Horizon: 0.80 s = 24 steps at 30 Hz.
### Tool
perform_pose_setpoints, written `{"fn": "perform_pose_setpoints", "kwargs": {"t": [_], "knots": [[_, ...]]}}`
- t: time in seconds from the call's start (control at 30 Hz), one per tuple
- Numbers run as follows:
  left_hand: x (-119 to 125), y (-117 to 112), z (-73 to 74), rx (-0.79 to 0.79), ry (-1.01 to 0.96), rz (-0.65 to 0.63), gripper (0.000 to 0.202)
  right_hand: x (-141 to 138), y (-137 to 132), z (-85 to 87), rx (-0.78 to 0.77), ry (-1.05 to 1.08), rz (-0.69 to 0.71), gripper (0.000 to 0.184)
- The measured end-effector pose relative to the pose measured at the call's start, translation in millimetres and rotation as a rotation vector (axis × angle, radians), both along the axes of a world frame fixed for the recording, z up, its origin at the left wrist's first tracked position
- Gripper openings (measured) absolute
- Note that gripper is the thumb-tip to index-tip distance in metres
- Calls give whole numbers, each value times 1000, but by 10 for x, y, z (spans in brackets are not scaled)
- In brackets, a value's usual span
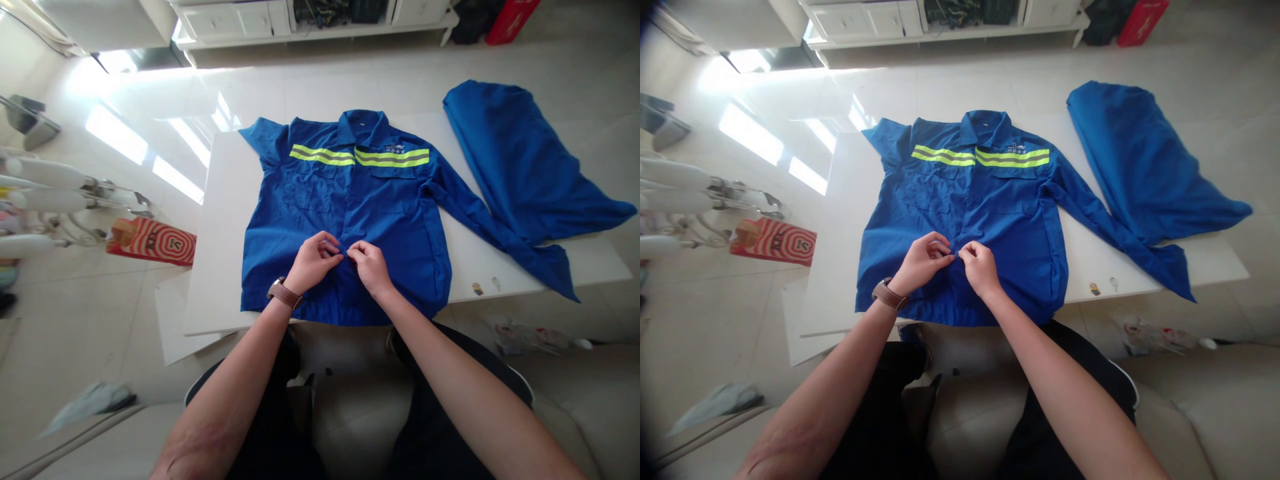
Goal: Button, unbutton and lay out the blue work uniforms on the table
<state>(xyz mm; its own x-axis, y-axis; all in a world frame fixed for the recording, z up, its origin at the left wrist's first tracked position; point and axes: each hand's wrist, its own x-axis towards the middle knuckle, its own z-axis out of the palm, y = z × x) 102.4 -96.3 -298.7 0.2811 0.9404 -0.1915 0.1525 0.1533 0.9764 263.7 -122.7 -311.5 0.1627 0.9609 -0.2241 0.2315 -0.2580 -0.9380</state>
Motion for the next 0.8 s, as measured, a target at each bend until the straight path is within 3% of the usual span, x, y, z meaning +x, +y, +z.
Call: {"fn": "perform_pose_setpoints", "kwargs": {"t": [0.1,0.2,0.27,0.43,0.53,0.7,0.8], "knots": [[-31,9,34,29,-15,-38,23,85,31,4,60,-204,87,18],[-113,-10,55,103,118,-52,26,194,59,-4,92,-341,111,12],[-193,-63,49,166,296,-108,23,248,62,-25,70,-391,109,10],[-391,-291,-17,276,894,-473,33,254,17,-65,56,-564,253,10],[-472,-395,-68,301,1156,-515,35,226,-8,-51,54,-641,307,13],[-557,-515,-167,286,1197,-535,14,228,-12,-8,42,-685,331,18],[-594,-571,-184,268,1153,-542,18,236,-12,19,28,-698,342,20]]}}
